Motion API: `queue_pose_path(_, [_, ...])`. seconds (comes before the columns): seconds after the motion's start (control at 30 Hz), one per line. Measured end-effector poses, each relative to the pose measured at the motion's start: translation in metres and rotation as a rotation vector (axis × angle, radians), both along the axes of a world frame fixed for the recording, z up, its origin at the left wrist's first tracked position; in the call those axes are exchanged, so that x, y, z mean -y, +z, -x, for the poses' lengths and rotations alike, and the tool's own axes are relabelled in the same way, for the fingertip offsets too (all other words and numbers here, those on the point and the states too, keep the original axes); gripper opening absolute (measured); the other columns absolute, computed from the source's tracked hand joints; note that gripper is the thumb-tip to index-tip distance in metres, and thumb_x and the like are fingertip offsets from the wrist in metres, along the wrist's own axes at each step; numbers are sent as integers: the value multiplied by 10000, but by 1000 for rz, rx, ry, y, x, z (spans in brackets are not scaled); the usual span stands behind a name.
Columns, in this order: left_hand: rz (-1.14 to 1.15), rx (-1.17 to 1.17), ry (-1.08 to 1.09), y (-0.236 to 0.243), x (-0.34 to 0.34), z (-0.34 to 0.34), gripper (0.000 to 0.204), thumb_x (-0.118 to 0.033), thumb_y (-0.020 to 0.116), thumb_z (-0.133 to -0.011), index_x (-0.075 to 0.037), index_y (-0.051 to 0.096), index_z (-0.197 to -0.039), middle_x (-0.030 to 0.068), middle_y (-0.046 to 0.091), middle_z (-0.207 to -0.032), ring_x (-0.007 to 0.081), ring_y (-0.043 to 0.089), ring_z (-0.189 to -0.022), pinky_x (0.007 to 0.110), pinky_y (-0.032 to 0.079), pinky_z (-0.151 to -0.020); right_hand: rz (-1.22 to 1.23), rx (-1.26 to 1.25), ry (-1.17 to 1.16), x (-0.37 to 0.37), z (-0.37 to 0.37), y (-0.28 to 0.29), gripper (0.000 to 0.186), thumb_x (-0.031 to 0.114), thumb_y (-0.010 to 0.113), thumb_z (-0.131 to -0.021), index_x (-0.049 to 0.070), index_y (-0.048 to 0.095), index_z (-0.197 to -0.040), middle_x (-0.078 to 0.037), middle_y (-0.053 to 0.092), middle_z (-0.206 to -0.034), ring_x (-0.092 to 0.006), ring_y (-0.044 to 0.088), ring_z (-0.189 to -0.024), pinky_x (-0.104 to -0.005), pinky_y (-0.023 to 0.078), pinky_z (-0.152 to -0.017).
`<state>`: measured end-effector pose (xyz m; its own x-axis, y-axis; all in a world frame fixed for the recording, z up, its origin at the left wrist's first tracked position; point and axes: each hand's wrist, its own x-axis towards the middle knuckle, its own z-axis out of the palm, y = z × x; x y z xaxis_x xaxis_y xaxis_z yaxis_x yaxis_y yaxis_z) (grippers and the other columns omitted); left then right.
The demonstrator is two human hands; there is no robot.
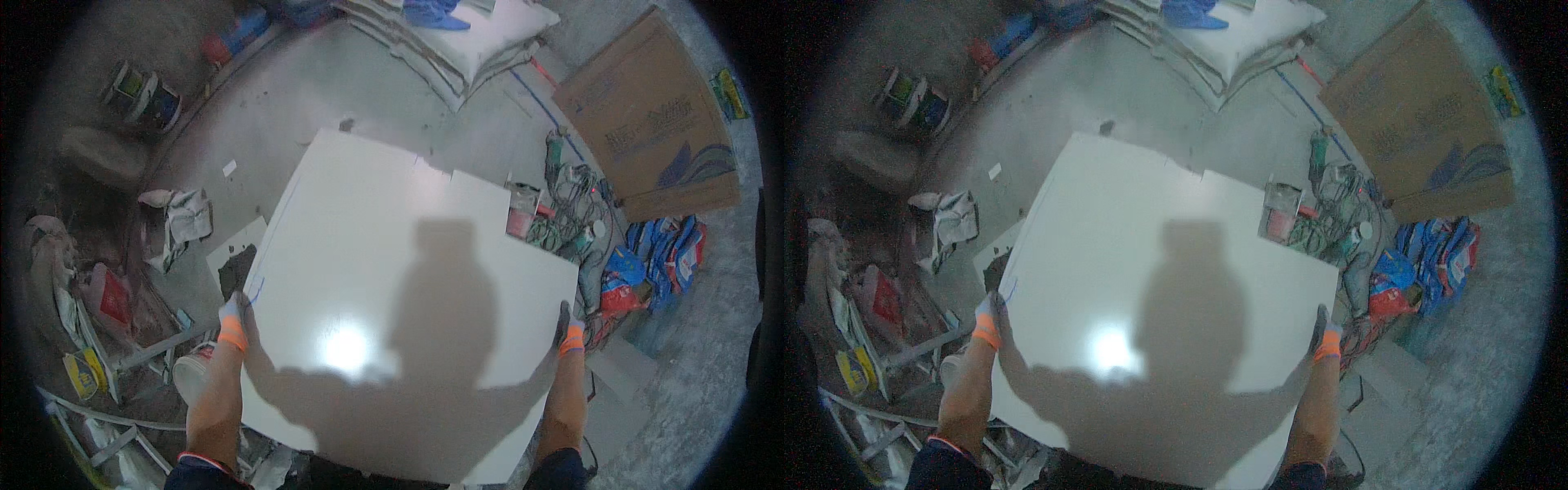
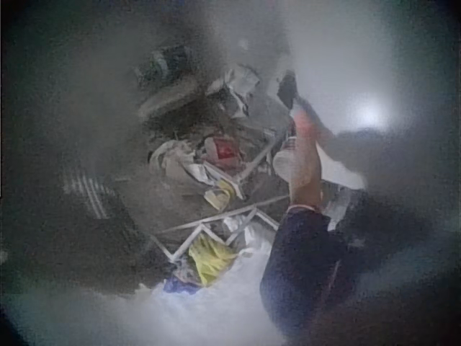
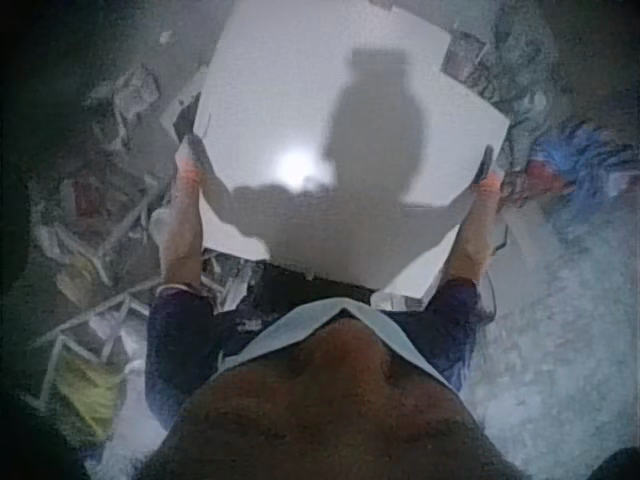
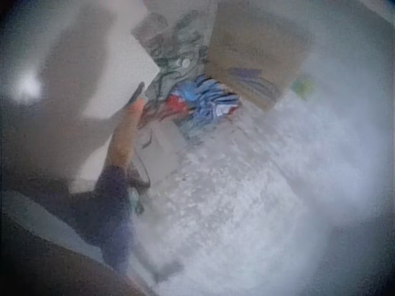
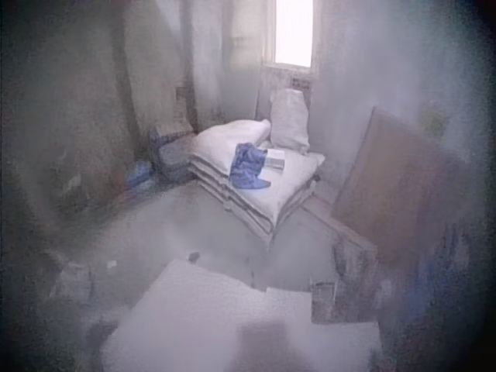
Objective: The person picks up a large white tile and places it on the floor. They then use an angle grinder to smooth the edges of the tile while sitting on the floor.
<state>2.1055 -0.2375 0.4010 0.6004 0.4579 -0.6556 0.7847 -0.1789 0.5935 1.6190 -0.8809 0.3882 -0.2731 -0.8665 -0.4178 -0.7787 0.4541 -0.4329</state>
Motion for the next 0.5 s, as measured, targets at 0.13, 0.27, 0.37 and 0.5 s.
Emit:
queue_pose_path(0.13, [-319,-26,-391,22,52,-36,502,-351,589,-767,62,544,-1049,160,585,-996,216,566,-889,326,440,-737,-3,-25,309,7,-30,16,630,495,619,-708,-96,536,-910,-156,546,-883,-246,489,-780,-351,390,-686])
queue_pose_path(0.27, [-333,-67,-548,8,88,-86,663,-446,584,-739,101,487,-1099,203,539,-1084,278,527,-986,357,403,-820,-217,-8,427,13,-46,15,609,443,494,-820,-27,415,-1198,-157,426,-1233,-299,396,-1114,-324,330,-906])
queue_pose_path(0.37, [-418,14,-605,-5,113,-120,678,-450,561,-749,123,466,-1098,213,530,-1085,302,522,-986,353,403,-815,-2,-66,377,5,-56,-10,675,504,521,-780,-66,454,-1137,-163,503,-1097,-269,483,-945,-332,392,-797])
queue_pose_path(0.5, [-356,89,-625,-16,144,-158,522,-326,553,-790,52,466,-1138,158,546,-1055,285,537,-934,393,403,-768,9,139,242,-4,-53,-21,745,566,524,-753,-96,480,-1092,-164,556,-990,-234,540,-818,-340,440,-699])
